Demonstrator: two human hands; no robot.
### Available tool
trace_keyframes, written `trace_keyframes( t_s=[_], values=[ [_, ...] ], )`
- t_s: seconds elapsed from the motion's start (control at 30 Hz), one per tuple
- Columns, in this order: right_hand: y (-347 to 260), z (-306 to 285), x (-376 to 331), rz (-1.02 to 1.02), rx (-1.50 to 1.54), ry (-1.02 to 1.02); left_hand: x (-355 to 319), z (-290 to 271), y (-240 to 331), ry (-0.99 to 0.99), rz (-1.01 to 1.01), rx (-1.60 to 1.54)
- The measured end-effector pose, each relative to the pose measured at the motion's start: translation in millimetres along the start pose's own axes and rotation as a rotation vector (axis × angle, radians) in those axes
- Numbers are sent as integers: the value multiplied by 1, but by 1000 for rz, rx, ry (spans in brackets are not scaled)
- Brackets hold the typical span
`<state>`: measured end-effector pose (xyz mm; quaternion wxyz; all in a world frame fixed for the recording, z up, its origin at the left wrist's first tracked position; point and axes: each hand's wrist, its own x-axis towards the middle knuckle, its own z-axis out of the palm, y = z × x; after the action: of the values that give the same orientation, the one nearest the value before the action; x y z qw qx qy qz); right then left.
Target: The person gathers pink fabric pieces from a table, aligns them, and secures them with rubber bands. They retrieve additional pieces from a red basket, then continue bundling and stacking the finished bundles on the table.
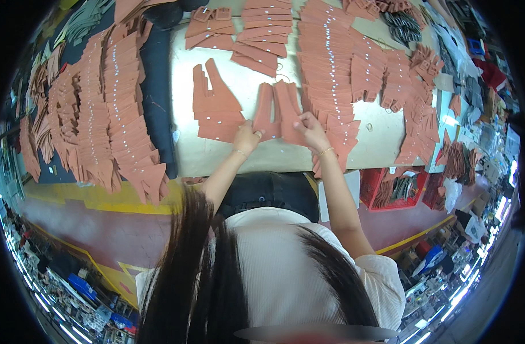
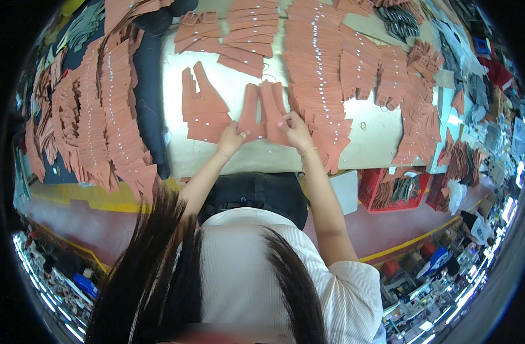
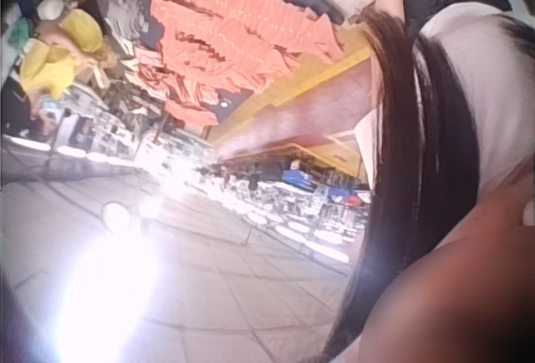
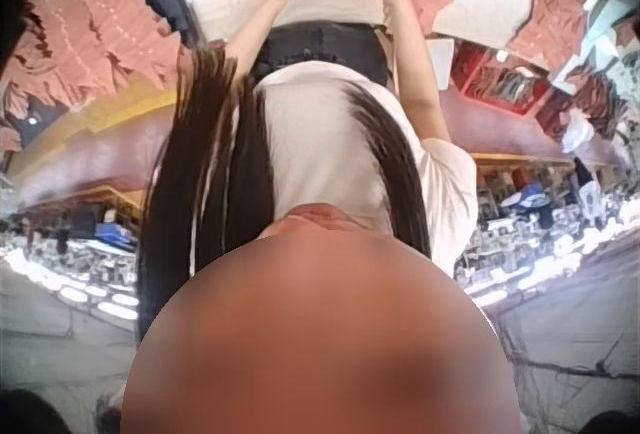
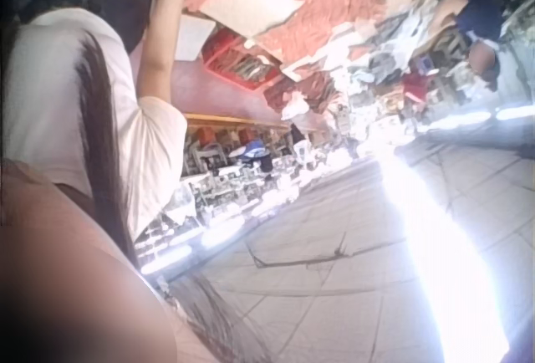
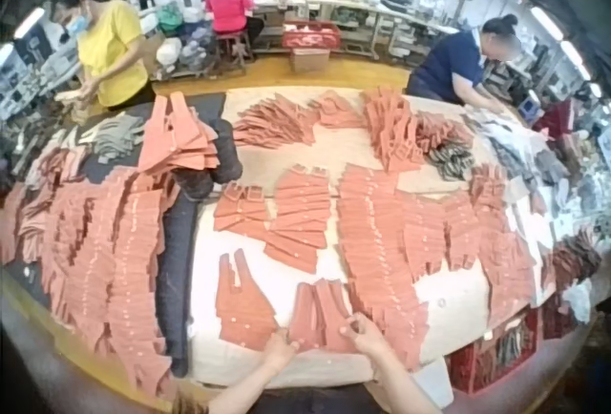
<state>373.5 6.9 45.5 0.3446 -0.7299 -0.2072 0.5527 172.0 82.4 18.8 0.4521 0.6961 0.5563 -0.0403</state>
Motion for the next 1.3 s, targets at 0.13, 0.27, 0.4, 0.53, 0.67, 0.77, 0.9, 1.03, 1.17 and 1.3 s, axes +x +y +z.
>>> trace_keyframes(
  t_s=[0.13, 0.27, 0.4, 0.53, 0.67, 0.77, 0.9, 1.03, 1.17, 1.3],
  values=[
    [-55, -14, -45, -43, -462, 49, -15, -10, 5, -224, -157, -519],
    [-65, -20, -72, -224, -197, -114, -37, -39, -34, -386, -47, -618],
    [-12, -11, -49, -317, 188, -173, -74, -69, -99, -372, -179, -720],
    [40, 7, -13, -277, -385, 85, -92, -78, -133, -123, -145, -778],
    [52, 17, -15, -323, -736, 215, -104, -75, -130, -50, -196, -511],
    [46, 25, -25, -327, -800, 261, -112, -64, -125, 50, -114, -104],
    [40, 31, -33, -396, -952, 283, -119, -45, -131, 210, -11, 111],
    [34, 40, -40, -554, -981, 350, -125, -29, -133, 413, 81, 275],
    [26, 56, -50, -638, -1006, 245, -129, -25, -124, 510, 63, 348],
    [28, 88, -49, -612, -907, 23, -122, -25, -113, 486, -188, 157]
  ],
)
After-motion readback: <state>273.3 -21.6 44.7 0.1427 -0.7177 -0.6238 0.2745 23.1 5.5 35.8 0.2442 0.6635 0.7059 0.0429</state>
